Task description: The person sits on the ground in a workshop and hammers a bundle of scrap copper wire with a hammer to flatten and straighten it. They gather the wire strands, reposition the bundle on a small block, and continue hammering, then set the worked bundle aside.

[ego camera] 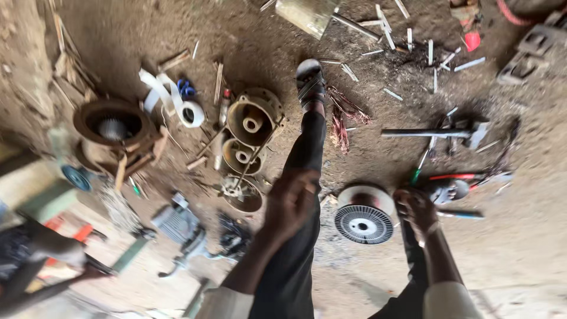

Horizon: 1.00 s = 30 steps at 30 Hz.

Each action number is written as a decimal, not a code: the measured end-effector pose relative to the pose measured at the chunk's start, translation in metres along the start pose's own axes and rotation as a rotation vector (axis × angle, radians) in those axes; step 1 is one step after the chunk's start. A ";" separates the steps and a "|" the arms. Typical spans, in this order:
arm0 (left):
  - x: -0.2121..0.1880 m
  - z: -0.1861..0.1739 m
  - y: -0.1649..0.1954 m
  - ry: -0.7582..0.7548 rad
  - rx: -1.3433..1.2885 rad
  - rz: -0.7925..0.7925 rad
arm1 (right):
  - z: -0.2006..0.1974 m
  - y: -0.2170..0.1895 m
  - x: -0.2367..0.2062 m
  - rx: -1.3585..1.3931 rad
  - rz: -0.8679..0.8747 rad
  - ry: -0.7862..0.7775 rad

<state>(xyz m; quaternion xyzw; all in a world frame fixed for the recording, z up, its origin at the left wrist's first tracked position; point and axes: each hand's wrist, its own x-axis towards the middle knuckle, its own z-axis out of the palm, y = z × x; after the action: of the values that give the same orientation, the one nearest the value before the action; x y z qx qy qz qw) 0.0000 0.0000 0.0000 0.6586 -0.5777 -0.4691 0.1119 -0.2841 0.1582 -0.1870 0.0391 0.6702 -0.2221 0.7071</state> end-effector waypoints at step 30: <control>0.033 -0.003 -0.340 -0.323 1.459 -0.090 | 0.008 0.199 0.098 -1.693 -0.049 -0.883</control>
<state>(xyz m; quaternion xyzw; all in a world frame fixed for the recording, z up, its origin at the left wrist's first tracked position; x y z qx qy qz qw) 0.2213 0.0749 -0.2487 0.5114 -0.7239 -0.0618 -0.4589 -0.2036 0.3086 -0.3286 -0.5869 0.2818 0.3273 0.6849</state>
